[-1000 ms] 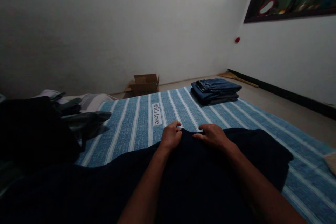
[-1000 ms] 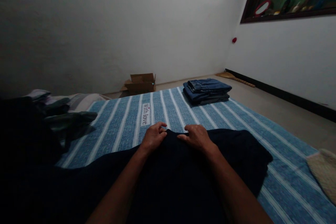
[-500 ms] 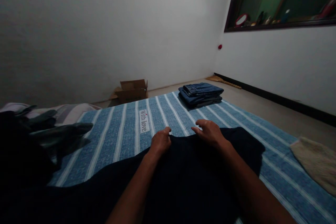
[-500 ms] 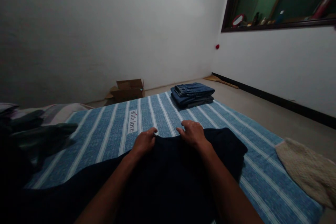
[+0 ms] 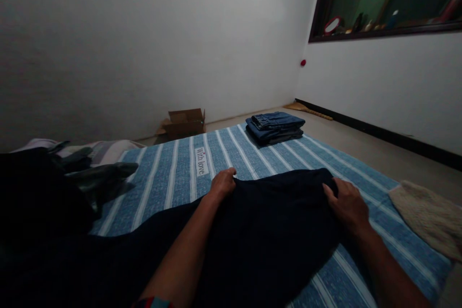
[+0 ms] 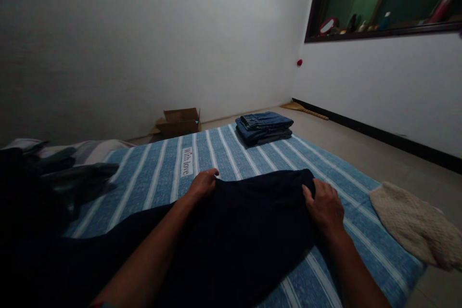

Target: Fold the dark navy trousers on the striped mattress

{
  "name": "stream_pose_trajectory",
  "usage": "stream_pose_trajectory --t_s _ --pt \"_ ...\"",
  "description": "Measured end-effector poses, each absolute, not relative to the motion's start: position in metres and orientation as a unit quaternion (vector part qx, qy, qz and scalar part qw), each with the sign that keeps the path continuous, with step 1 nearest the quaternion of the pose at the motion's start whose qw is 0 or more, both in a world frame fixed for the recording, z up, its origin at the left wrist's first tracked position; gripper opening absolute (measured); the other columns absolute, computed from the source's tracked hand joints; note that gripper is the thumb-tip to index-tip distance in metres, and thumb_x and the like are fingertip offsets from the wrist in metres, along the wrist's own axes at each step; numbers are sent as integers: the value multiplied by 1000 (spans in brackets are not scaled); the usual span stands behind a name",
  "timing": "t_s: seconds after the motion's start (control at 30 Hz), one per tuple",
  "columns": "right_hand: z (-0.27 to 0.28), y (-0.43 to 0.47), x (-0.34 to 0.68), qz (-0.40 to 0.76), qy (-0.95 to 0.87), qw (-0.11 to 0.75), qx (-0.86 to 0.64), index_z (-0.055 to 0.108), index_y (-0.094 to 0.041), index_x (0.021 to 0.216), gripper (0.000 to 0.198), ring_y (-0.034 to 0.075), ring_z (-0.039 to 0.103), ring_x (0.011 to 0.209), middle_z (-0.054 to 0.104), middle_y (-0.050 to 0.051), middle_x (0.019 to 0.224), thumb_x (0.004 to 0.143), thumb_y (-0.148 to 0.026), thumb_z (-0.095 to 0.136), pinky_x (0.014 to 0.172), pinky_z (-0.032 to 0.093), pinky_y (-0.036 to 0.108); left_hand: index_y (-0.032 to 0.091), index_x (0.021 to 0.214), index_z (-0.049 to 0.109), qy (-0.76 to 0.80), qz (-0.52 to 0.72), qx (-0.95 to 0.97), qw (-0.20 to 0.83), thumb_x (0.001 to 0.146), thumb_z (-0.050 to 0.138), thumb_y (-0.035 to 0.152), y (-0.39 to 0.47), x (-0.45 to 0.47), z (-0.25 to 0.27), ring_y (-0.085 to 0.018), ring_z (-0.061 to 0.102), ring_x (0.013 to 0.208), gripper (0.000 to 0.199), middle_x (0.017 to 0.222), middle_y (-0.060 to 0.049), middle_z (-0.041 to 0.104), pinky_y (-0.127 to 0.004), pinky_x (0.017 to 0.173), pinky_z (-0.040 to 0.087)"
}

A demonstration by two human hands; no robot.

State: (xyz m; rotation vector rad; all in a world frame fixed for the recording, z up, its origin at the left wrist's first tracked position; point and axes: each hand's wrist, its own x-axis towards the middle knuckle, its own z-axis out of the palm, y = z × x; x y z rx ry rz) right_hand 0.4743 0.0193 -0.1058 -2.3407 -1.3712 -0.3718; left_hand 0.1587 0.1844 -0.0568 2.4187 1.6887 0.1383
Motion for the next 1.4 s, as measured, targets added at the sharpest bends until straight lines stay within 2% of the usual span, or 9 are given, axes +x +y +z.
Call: stream_pose_trajectory --t_s 0.23,0.43,0.57,0.7,0.9,1.03,1.2,1.3,1.4 --pt "-118 19 480 -115 -491 229 -832 55 -12 117 49 27 57 100 61 13 110 93 -49 35 85 45 36 19 111 61 580 47 808 91 79 44 5 180 160 -59 -25 61 104 38 110 -12 67 -31 82 48" --pt "-108 10 472 -239 -512 166 -808 60 -10 106 54 33 57 97 62 17 102 93 -52 28 80 45 45 18 105 60 582 58 807 85 78 46 6 163 162 -57 -26 63 101 33 104 -12 67 -33 81 49" --pt "-103 6 448 -284 -605 222 -710 61 -8 102 60 35 55 107 60 21 111 93 -53 21 88 42 48 18 104 57 588 93 800 73 83 44 9 144 157 -50 -23 59 106 26 110 -11 64 -32 87 47" --pt "-99 2 403 -216 -716 278 -603 62 -10 97 53 30 60 100 64 18 103 94 -50 26 85 46 44 17 108 54 582 128 800 73 87 45 16 119 147 -40 -22 56 110 24 114 -10 61 -31 92 45" --pt "-90 -11 332 -100 -803 318 -493 62 -17 97 36 25 63 91 67 11 99 92 -43 37 79 51 40 18 101 60 567 153 803 100 86 52 24 69 110 -29 -21 60 101 18 106 -8 65 -30 87 47" --pt "-88 -25 288 -83 -843 347 -403 62 -20 97 29 23 65 88 68 9 97 93 -38 40 75 53 36 18 102 61 612 184 763 94 85 55 25 30 62 -30 -18 61 98 19 105 -5 66 -26 85 47" --pt "-99 -47 240 -57 -885 364 -286 61 -20 100 20 20 65 90 69 7 97 91 -31 46 78 53 32 18 96 62 742 225 631 43 86 53 22 -20 -23 -31 -15 61 96 14 101 -4 67 -22 86 44" --pt "-107 -58 220 -43 -900 361 -241 60 -19 103 20 20 65 95 69 7 99 91 -29 47 80 53 32 16 90 62 832 237 502 -3 86 50 22 -47 -77 -28 -21 62 94 14 97 -9 66 -29 84 45" --pt "-115 -64 210 -38 -912 346 -218 60 -19 105 22 22 64 98 68 8 102 90 -30 48 81 54 35 17 89 62 889 238 391 -26 85 51 26 -63 -120 -27 -26 61 99 15 101 -13 65 -34 83 45"
